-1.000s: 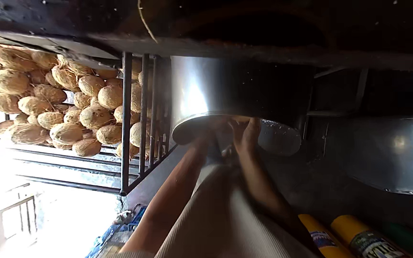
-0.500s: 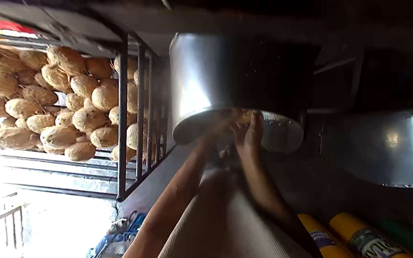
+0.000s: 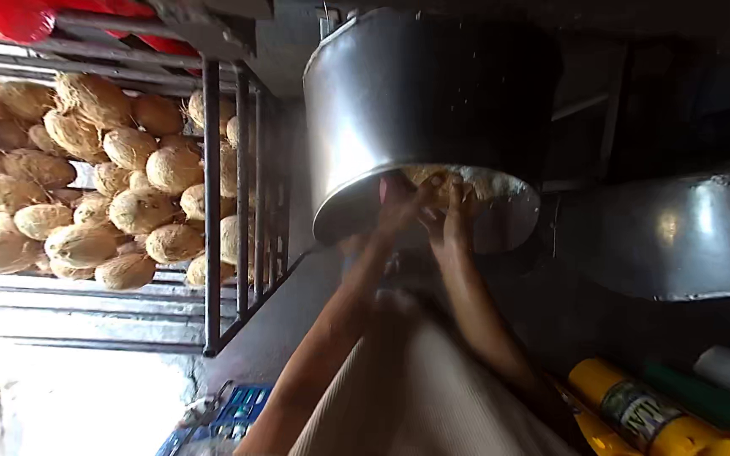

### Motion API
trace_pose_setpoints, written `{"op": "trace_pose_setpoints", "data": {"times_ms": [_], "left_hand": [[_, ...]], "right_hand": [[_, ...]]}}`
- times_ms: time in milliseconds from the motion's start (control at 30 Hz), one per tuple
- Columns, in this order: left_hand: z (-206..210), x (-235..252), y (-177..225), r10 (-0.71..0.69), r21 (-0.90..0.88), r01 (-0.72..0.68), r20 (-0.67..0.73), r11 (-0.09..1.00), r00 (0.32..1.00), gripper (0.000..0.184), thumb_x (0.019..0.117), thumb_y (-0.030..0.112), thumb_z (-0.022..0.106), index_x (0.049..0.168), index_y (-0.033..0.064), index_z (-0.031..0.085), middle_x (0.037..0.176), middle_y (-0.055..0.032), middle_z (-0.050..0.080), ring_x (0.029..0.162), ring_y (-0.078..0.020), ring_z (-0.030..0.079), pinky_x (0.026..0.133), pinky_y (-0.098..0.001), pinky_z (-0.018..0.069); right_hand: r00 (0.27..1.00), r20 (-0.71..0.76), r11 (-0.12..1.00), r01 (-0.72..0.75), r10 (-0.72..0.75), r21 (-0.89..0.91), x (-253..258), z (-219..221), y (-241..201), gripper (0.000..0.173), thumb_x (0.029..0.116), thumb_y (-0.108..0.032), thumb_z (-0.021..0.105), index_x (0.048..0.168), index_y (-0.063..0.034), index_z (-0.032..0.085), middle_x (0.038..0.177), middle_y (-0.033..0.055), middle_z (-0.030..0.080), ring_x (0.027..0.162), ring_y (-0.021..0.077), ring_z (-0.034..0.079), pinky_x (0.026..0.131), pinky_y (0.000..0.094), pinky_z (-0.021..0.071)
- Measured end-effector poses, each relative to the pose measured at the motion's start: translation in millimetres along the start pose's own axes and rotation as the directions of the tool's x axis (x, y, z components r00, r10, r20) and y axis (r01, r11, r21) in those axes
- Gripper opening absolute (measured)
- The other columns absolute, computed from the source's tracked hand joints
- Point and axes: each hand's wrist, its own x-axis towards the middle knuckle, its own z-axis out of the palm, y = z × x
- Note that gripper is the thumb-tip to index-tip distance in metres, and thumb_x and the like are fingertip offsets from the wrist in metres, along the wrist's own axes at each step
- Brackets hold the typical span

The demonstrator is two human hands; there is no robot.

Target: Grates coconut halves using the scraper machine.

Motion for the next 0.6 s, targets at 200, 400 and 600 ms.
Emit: {"op": "trace_pose_setpoints", "data": {"times_ms": [200,400,600], "left_hand": [[-10,20,-27,0.012,-0.021,-0.013,-0.037,1.0,0.999,0.102,0.0883,0.049,0.075,0.161,0.0181,0.011,0.147,-0.0122,0.052,0.124,-0.0202,0.06,0.102,-0.0431,0.0544],[19,-9,-8,-0.095,-0.151,0.082,-0.079,0.985,0.992,0.096,0.0903,0.058,0.07,0.159,0.0355,0.008,0.142,-0.0143,0.052,0.092,-0.0271,0.069,0.068,-0.0465,0.0615],[-17,4,-58,-0.078,-0.509,0.062,-0.009,0.859,0.997,0.066,0.1034,0.068,0.024,0.147,0.0248,0.048,0.136,-0.0011,0.062,0.12,-0.0164,0.06,0.098,-0.0434,0.0538]], "right_hand": [[0.995,0.079,0.996,0.06,-0.065,0.062,67,-13,57,0.075,0.0995,-0.037,0.067,0.158,-0.0284,0.022,0.137,0.0146,0.056,0.107,0.0342,0.068,0.081,0.0521,0.0623],[0.996,0.057,0.996,0.077,-0.075,-0.041,51,-15,19,0.073,0.0955,-0.035,0.073,0.155,-0.0296,0.031,0.134,0.0115,0.059,0.104,0.0317,0.068,0.076,0.0517,0.0622],[0.824,0.359,0.717,0.561,-0.438,-0.414,88,-76,94,0.11,0.0852,-0.04,0.081,0.164,-0.01,0.011,0.161,0.0187,0.033,0.134,0.0267,0.054,0.103,0.0421,0.055]]}}
